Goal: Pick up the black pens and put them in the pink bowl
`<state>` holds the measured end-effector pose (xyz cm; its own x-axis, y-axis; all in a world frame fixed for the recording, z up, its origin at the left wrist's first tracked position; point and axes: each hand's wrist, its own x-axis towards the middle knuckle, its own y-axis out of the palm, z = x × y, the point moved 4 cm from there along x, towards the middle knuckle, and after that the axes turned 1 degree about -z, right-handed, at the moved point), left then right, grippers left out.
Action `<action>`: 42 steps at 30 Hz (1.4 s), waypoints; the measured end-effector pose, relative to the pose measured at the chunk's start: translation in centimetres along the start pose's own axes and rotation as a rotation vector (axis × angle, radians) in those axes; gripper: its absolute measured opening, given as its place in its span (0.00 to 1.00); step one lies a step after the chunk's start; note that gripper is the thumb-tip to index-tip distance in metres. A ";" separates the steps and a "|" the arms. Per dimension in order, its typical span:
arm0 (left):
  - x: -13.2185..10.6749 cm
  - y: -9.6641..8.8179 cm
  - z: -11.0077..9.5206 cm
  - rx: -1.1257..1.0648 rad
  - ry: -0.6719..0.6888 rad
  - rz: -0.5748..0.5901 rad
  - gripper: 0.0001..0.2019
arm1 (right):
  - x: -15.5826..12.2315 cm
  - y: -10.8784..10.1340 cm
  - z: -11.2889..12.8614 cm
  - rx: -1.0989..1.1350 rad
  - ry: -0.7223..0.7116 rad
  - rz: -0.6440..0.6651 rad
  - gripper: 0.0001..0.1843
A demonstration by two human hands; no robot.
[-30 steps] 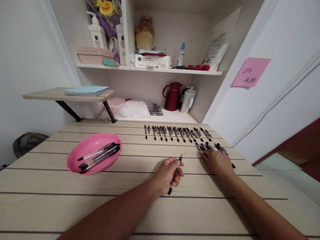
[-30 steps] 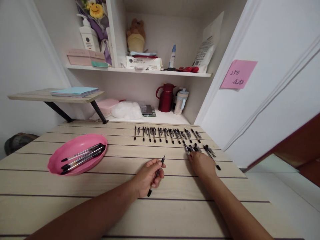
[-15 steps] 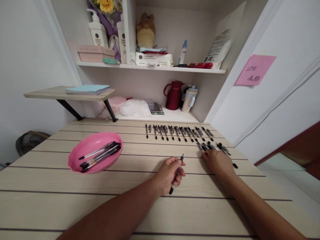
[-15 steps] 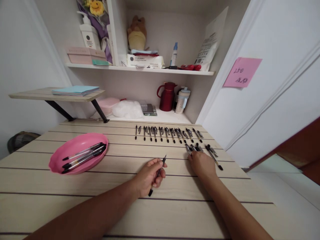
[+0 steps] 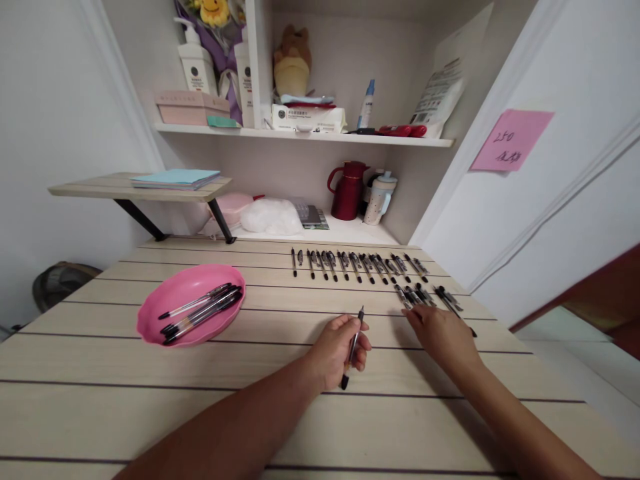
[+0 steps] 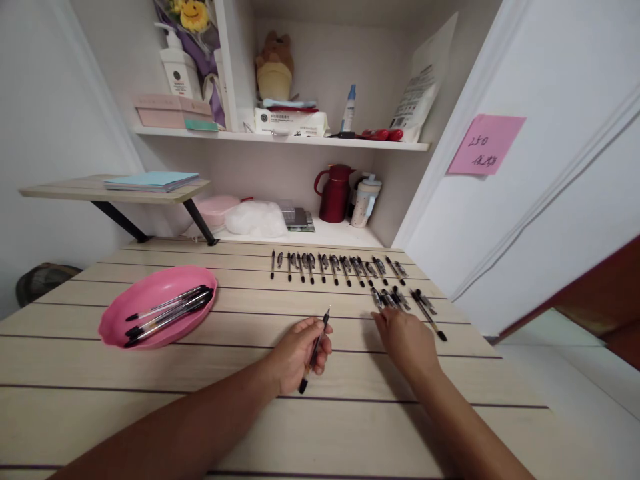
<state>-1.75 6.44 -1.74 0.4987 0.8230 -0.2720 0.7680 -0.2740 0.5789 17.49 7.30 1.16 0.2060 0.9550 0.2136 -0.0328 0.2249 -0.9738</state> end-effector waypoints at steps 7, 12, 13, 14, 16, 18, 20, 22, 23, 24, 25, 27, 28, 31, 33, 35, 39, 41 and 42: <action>0.7 -0.2 -0.4 -0.407 0.119 -0.024 0.08 | -7.3 0.6 7.1 0.826 -0.127 0.317 0.18; 0.5 -0.3 -0.6 -0.471 0.159 -0.040 0.07 | -8.0 1.0 8.7 0.938 -0.056 0.278 0.11; 0.5 -0.2 -0.6 -0.469 0.167 -0.041 0.07 | -7.9 1.1 8.8 0.954 -0.048 0.273 0.11; 0.4 -0.2 -0.7 -0.462 0.171 -0.037 0.08 | -7.8 1.1 8.9 0.968 -0.044 0.265 0.10; 0.4 0.0 -0.7 -0.435 0.174 -0.022 0.09 | -7.5 1.0 8.7 0.971 -0.041 0.240 0.10; 0.5 0.0 -0.6 -0.407 0.169 -0.010 0.11 | -6.8 0.8 8.0 0.920 -0.042 0.193 0.10; 0.6 -0.2 -0.5 -0.383 0.149 -0.014 0.14 | -5.5 0.5 6.5 0.798 -0.035 0.130 0.11; 0.6 -0.4 -0.3 -0.350 0.111 -0.015 0.16 | -4.0 0.2 4.7 0.608 -0.018 0.074 0.12; 0.6 -0.4 -0.3 -0.329 0.096 -0.012 0.16 | -3.3 0.1 3.7 0.496 -0.005 0.059 0.12; 0.6 -0.5 -0.2 -0.308 0.088 -0.008 0.16 | -2.6 0.1 2.8 0.387 0.016 0.050 0.13; 0.6 -0.5 -0.3 -0.289 0.087 -0.003 0.17 | -2.0 0.0 2.0 0.287 0.037 0.047 0.14; 0.5 -0.4 -0.4 -0.259 0.094 0.003 0.17 | -1.3 0.1 0.9 0.124 0.070 0.049 0.15; 0.4 -0.4 -0.4 -0.247 0.096 0.005 0.17 | -1.1 0.1 0.6 0.066 0.073 0.051 0.15; 0.3 -0.2 -0.4 -0.228 0.089 0.011 0.17 | -0.8 0.3 0.5 -0.041 0.056 0.047 0.14; 0.3 -0.2 -0.5 -0.223 0.084 0.013 0.17 | -0.8 0.4 0.6 -0.074 0.045 0.045 0.15; 0.3 -0.2 -0.5 -0.220 0.081 0.014 0.17 | -0.8 0.6 0.6 -0.090 0.046 0.049 0.15; 0.3 -0.2 -0.5 -0.217 0.075 0.019 0.17 | -0.8 0.8 0.5 -0.107 0.050 0.059 0.14; 0.2 -0.2 -0.6 -0.214 0.071 0.014 0.17 | -0.9 0.9 0.5 -0.116 0.046 0.060 0.15; 0.2 -0.1 -0.6 -0.212 0.071 0.011 0.17 | -0.9 0.9 0.5 -0.120 0.043 0.060 0.15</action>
<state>-1.99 6.96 -1.40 0.4713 0.8557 -0.2137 0.6571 -0.1791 0.7322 16.78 6.74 0.15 0.2493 0.9561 0.1541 0.0709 0.1407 -0.9875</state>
